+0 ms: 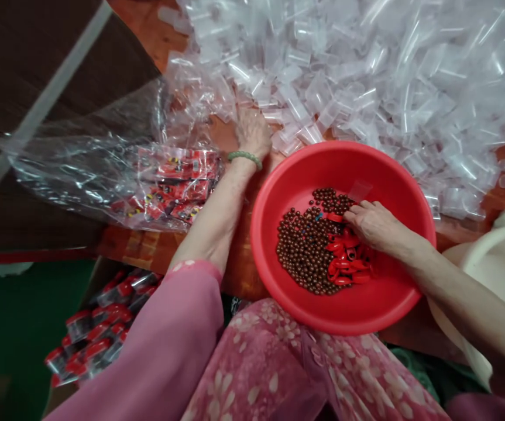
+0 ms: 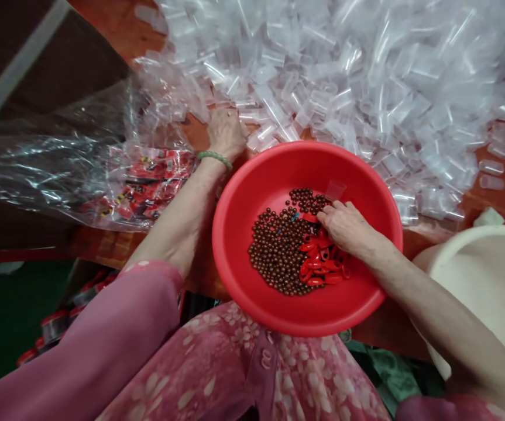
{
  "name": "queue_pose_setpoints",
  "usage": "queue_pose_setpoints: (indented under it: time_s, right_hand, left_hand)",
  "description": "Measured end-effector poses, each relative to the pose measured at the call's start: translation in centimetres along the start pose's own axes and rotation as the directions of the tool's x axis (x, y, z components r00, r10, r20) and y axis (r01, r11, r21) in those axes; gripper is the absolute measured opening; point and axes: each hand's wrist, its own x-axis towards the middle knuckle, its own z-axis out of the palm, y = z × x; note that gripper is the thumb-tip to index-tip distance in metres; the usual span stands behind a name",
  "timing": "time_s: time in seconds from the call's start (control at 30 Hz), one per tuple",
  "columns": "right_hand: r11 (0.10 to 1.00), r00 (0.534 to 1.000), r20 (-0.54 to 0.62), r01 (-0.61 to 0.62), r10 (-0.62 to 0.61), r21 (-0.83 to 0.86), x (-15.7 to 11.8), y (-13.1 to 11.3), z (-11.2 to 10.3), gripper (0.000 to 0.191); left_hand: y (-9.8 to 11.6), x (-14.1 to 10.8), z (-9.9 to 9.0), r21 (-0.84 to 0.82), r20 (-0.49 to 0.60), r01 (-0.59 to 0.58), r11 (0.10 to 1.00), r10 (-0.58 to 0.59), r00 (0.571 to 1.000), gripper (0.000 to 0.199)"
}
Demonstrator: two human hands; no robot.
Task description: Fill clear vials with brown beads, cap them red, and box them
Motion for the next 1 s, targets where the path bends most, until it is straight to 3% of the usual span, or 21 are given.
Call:
queue_pose_setpoints:
  time_s: [0.1,0.2,0.27,0.33,0.4,0.43,0.53,0.67,0.8,0.87,0.9,0.93,1.0]
  right_hand:
    - [1.0,0.999,0.034,-0.017,0.017,-0.018,-0.2,0.3,-0.4,0.029]
    - [0.998,0.996,0.062,-0.06,0.061,-0.019,-0.8,0.7,-1.0,0.027]
    - [0.998,0.999,-0.022,-0.043,0.044,0.042,-1.2,0.7,-1.6,0.029]
    - [0.978,0.978,-0.209,0.054,-0.011,0.201,-1.5,0.3,-2.6,0.034]
    - [0.879,0.904,-0.425,0.24,-0.048,0.413,-1.7,-0.4,-3.7,0.04]
    - [0.79,0.86,-0.509,0.345,-0.049,0.507,-1.6,-0.9,-4.3,0.044]
    - [0.51,0.775,-0.626,0.572,-0.082,0.642,-1.4,-2.2,-5.9,0.055]
    - [0.379,0.761,-0.621,0.64,-0.189,0.669,-1.2,-3.5,-6.8,0.043]
    - [0.259,0.815,-0.543,0.579,-0.2,0.773,-1.3,-4.1,-6.3,0.05]
    - [0.266,0.827,-0.521,0.562,-0.211,0.784,-1.3,-4.1,-6.2,0.048]
    - [0.319,0.831,-0.511,0.556,-0.218,0.767,-1.1,-3.9,-6.1,0.046]
    - [0.418,0.84,-0.494,0.54,-0.224,0.73,-0.8,-3.8,-6.2,0.042]
    - [0.714,0.884,-0.418,0.431,-0.21,0.552,0.2,-3.5,-6.2,0.031]
  left_hand:
    - [0.4,-1.0,-0.7,0.003,0.037,0.016,1.0,-0.016,0.999,0.026]
    - [1.7,-2.7,-2.5,-0.041,0.03,0.006,0.999,-0.005,1.0,0.013]
    - [2.9,-4.6,-4.2,-0.148,0.003,-0.043,0.988,0.044,0.999,0.012]
    - [4.2,-7.4,-5.9,-0.285,-0.03,-0.147,0.947,0.144,0.989,0.018]
    - [5.6,-11.0,-7.2,-0.389,0.007,-0.207,0.898,0.227,0.974,0.026]
    - [6.2,-12.9,-7.5,-0.485,0.087,-0.198,0.852,0.272,0.958,0.032]
    - [7.5,-18.0,-7.6,-0.714,0.293,-0.027,0.7,0.334,0.896,0.045]
    - [7.6,-21.4,-6.9,-0.796,0.45,0.199,0.571,0.339,0.826,0.066]
    - [7.0,-22.6,-6.5,-0.797,0.467,0.211,0.565,0.356,0.809,0.07]
    - [6.7,-23.1,-6.2,-0.782,0.405,0.117,0.612,0.356,0.843,0.071]
    - [6.6,-23.4,-6.0,-0.758,0.332,0.038,0.651,0.336,0.881,0.071]
    - [6.5,-23.7,-5.7,-0.719,0.237,-0.047,0.694,0.309,0.921,0.07]
    - [6.4,-24.4,-5.2,-0.623,0.031,-0.182,0.761,0.256,0.966,0.062]
